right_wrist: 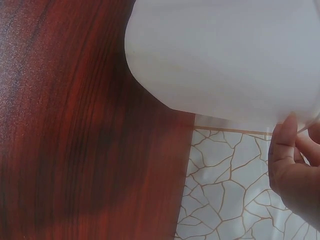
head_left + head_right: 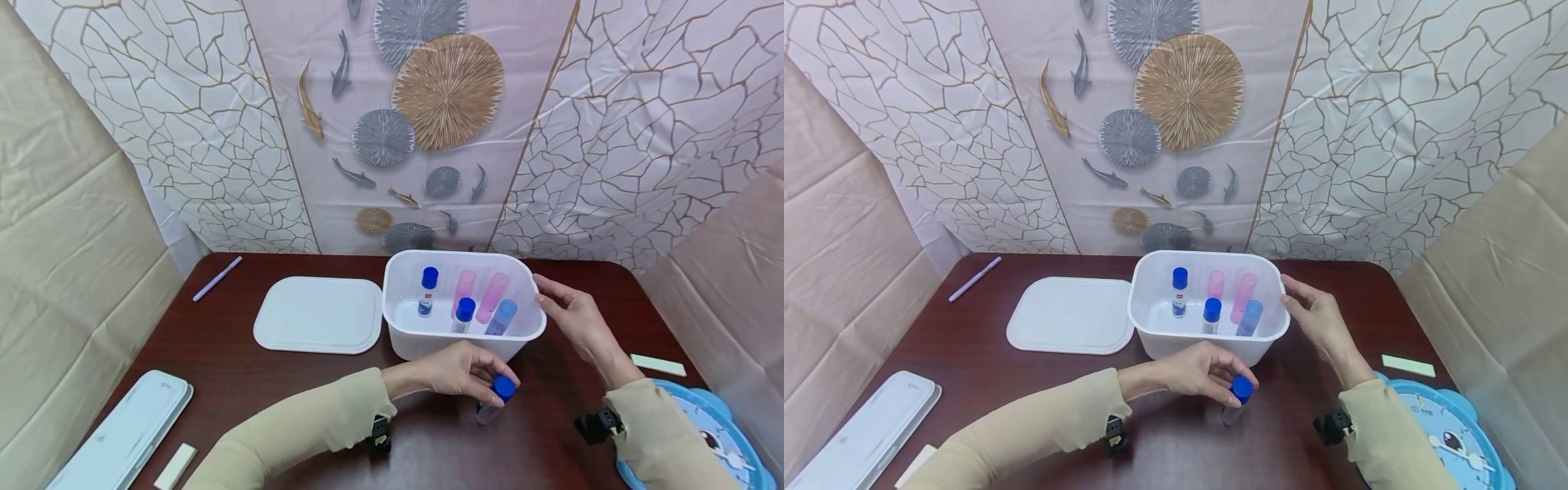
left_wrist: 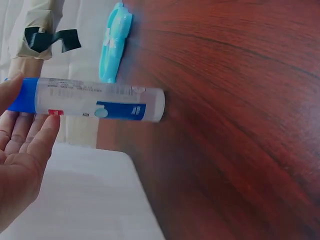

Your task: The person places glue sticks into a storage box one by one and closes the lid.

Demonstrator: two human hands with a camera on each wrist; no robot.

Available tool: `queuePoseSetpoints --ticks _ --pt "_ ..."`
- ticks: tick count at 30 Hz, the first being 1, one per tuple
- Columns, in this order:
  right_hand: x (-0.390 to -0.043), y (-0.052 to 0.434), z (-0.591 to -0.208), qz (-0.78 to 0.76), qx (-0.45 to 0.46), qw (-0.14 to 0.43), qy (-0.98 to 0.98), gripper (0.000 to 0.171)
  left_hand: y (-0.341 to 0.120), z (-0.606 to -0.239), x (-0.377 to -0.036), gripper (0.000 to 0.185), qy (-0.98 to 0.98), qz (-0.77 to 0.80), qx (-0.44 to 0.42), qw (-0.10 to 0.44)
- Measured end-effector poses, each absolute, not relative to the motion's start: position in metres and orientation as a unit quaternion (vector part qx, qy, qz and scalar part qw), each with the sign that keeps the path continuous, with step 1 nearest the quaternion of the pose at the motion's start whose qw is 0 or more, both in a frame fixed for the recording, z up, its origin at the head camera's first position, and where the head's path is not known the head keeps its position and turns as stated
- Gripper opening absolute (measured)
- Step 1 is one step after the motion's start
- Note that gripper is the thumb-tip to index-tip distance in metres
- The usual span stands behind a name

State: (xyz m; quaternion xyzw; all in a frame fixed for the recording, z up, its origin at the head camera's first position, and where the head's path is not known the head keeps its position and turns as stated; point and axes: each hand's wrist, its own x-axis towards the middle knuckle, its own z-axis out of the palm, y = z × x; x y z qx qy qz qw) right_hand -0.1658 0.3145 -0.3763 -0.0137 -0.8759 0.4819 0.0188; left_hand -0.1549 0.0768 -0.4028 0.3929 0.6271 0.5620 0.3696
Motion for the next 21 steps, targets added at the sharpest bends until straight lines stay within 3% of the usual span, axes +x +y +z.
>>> queuePoseSetpoints --ticks 5,12,17,21 --pt "-0.166 0.314 -0.375 0.479 -0.011 0.019 -0.878 0.052 0.071 -0.385 -0.157 0.035 0.635 0.553 0.407 0.353" --pt "-0.166 0.314 -0.374 0.487 -0.007 0.022 -0.873 0.053 0.045 -0.319 -0.175 0.038 0.608 0.601 0.402 0.328" --pt "-0.167 0.314 -0.374 0.484 -0.008 0.013 -0.875 0.053 0.013 -0.283 -0.204 0.038 0.625 0.63 0.382 0.259" --pt "-0.167 0.314 -0.375 0.483 -0.012 0.009 -0.875 0.053 -0.005 -0.284 -0.227 0.037 0.648 0.635 0.356 0.225"
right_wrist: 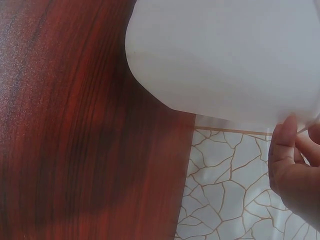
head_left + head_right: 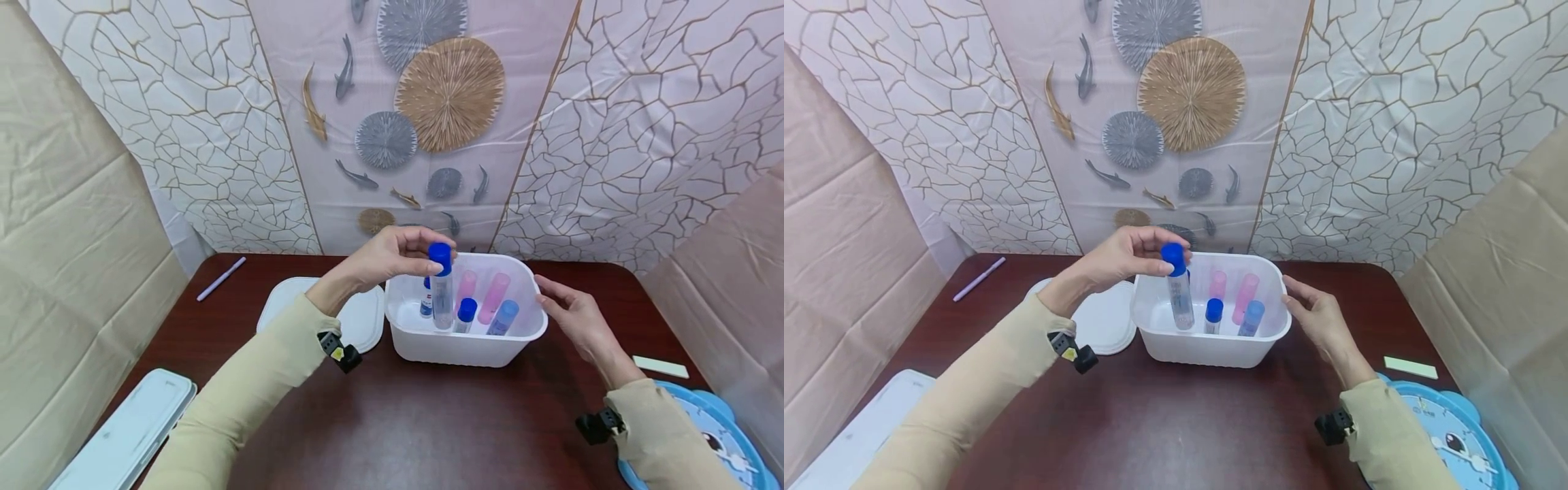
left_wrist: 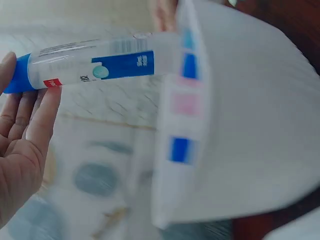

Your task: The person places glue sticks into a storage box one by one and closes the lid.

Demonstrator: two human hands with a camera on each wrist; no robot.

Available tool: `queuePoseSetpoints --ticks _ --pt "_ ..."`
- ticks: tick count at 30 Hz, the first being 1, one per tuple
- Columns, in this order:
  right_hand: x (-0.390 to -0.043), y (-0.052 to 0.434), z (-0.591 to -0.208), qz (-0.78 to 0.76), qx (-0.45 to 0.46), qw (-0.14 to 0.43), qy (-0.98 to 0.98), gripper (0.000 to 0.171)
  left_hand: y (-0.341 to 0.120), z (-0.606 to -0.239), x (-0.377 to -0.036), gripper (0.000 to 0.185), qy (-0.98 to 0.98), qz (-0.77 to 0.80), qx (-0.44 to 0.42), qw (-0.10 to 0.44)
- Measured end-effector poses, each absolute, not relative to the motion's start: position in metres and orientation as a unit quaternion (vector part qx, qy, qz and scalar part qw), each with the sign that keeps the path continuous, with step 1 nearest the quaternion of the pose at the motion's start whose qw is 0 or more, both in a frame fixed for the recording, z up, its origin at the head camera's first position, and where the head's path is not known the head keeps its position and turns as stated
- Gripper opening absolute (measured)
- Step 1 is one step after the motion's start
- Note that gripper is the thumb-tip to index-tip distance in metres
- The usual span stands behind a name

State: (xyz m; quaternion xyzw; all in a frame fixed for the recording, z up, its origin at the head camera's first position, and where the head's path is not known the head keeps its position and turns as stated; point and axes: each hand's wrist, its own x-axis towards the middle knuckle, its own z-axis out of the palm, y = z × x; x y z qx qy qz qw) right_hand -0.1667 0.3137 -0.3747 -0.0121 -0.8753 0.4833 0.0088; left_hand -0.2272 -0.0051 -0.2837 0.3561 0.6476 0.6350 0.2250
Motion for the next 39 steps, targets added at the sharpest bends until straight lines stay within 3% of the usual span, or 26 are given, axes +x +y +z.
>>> queuePoseSetpoints --ticks 10,20,39 --pt "-0.164 0.315 -0.373 0.483 -0.011 0.003 -0.875 0.054 -0.013 -0.335 -0.26 0.036 0.692 0.566 0.35 0.28" --pt "-0.164 0.313 -0.373 0.475 -0.019 0.002 -0.88 0.055 -0.007 -0.348 -0.275 0.034 0.721 0.482 0.387 0.314" --pt "-0.165 0.312 -0.374 0.48 -0.026 0.006 -0.877 0.054 0.007 -0.352 -0.277 0.029 0.773 0.342 0.458 0.277"
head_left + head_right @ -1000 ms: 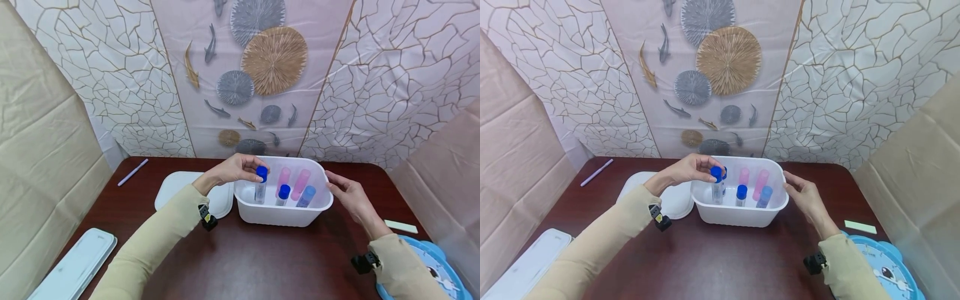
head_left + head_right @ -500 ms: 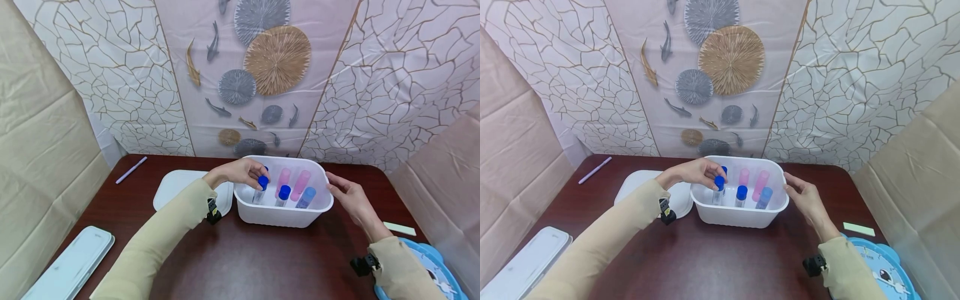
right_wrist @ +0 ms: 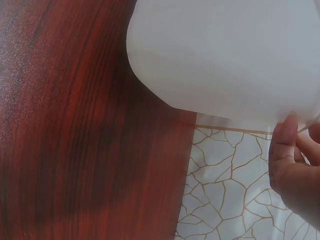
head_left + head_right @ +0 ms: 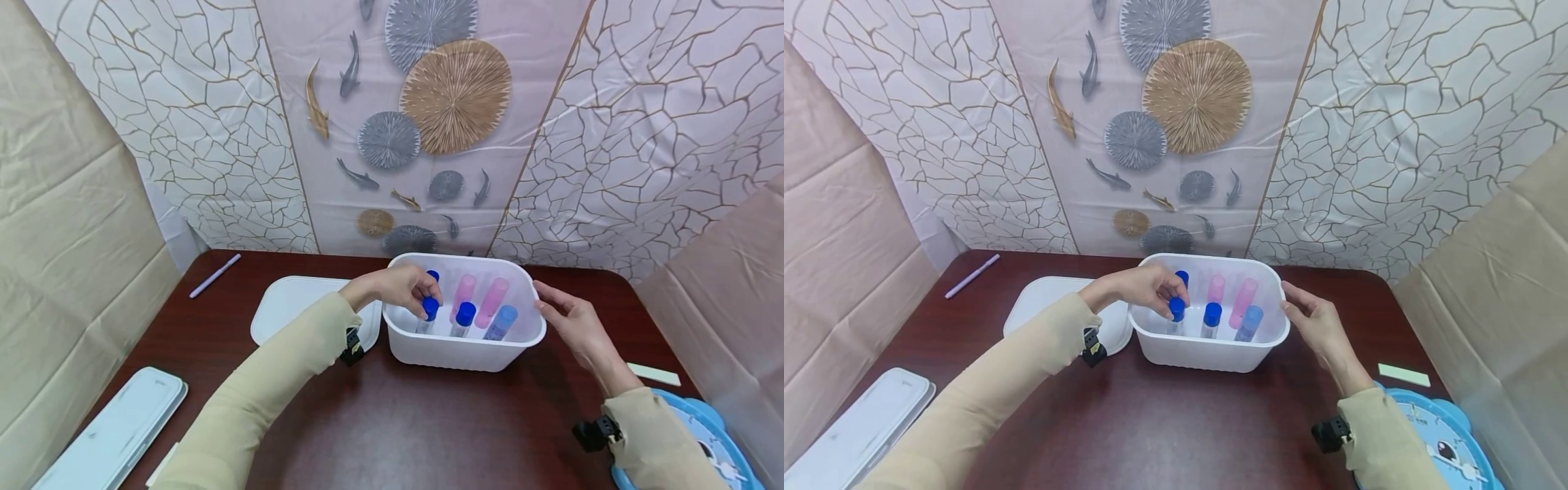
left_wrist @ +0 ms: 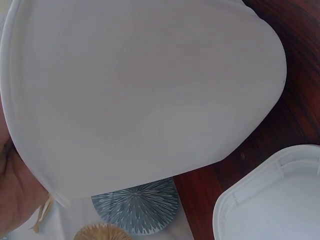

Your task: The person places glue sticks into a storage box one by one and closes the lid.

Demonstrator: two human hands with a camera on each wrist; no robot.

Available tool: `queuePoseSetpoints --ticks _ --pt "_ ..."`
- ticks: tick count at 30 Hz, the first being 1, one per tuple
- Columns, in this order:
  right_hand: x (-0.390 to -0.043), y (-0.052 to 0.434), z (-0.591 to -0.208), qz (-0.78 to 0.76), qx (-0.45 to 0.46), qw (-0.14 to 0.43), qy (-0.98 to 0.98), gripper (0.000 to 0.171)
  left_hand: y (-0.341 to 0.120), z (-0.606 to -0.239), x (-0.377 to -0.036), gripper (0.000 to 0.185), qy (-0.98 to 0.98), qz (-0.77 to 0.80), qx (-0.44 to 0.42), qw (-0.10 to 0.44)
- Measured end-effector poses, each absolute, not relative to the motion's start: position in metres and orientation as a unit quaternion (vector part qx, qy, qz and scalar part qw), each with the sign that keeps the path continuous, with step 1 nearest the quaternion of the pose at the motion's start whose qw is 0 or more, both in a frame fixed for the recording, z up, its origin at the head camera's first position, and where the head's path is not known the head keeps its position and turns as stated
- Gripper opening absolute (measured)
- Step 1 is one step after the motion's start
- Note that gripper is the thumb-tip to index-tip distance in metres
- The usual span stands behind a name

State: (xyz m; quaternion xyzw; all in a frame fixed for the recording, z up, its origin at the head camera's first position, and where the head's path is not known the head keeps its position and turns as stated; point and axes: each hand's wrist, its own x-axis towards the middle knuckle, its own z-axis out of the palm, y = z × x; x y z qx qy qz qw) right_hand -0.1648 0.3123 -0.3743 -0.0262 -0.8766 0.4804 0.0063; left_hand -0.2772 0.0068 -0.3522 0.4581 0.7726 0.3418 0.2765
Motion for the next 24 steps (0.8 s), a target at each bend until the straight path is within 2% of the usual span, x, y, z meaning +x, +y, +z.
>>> queuePoseSetpoints --ticks 8,14,20,24 --pt "-0.164 0.312 -0.374 0.49 -0.023 0.009 -0.872 0.054 0.008 -0.352 -0.277 0.034 0.778 0.339 0.451 0.276" --pt "-0.165 0.31 -0.375 0.481 -0.024 0.009 -0.877 0.053 -0.002 -0.349 -0.276 0.037 0.764 0.393 0.431 0.276" --pt "-0.164 0.311 -0.374 0.48 -0.02 0.008 -0.877 0.054 -0.035 -0.334 -0.278 0.039 0.732 0.498 0.391 0.252" --pt "-0.164 0.311 -0.374 0.479 -0.018 0.011 -0.877 0.054 -0.073 -0.33 -0.282 0.04 0.739 0.561 0.31 0.21"
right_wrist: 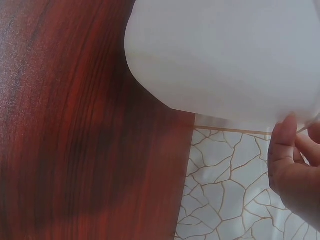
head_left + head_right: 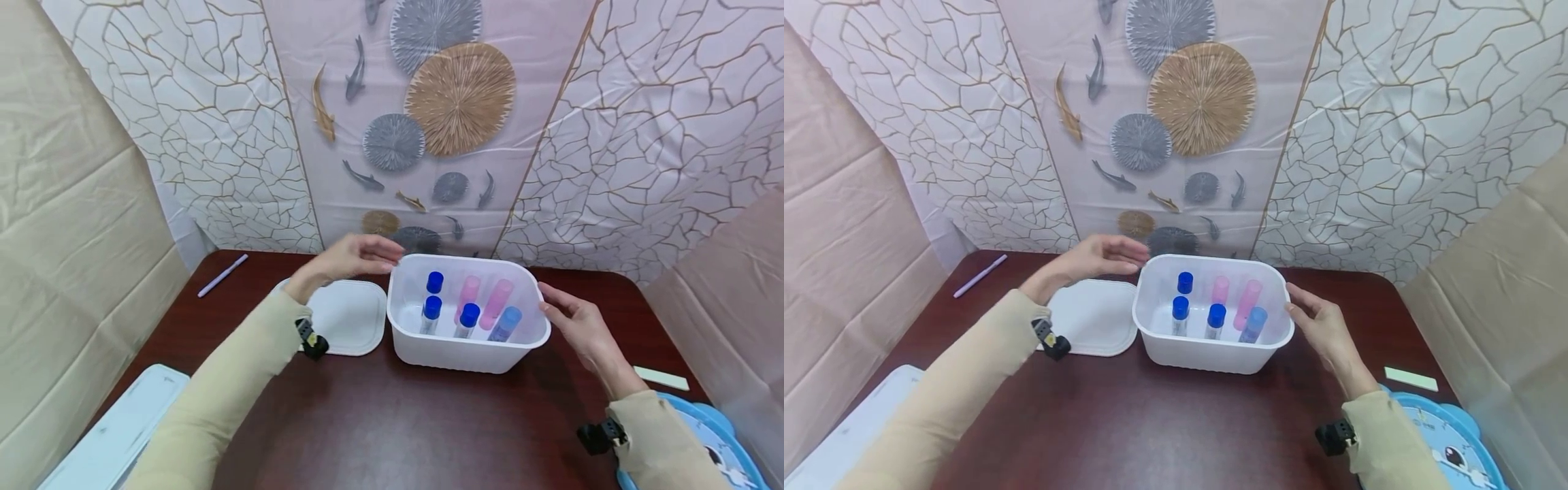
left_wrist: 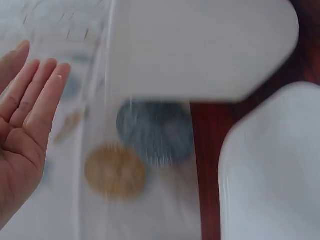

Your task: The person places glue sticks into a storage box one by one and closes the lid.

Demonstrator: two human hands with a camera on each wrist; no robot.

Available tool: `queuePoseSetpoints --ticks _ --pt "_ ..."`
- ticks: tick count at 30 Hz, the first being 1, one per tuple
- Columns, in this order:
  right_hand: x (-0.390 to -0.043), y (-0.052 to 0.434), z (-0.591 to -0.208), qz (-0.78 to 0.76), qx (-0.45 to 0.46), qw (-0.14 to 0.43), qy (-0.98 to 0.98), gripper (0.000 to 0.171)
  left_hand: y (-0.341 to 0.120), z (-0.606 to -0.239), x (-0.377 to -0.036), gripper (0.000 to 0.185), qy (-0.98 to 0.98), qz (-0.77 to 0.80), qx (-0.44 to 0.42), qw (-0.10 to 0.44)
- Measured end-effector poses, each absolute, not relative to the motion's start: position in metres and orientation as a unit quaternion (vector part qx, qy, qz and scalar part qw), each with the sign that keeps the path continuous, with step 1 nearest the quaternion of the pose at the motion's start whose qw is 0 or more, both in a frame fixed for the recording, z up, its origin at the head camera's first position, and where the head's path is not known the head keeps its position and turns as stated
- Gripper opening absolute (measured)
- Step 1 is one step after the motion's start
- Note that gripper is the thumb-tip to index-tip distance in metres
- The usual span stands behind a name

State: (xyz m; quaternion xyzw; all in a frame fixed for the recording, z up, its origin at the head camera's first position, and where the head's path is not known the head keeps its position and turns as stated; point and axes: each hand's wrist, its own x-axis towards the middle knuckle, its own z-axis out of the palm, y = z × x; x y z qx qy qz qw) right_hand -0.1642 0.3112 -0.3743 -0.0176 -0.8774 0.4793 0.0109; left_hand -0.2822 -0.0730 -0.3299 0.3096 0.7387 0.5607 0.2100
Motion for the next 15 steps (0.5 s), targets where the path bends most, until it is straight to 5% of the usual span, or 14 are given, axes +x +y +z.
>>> queuePoseSetpoints --ticks 15 --pt "-0.165 0.311 -0.374 0.481 -0.026 0.01 -0.876 0.057 -0.232 -0.392 -0.287 0.054 0.796 0.584 0.015 0.162"
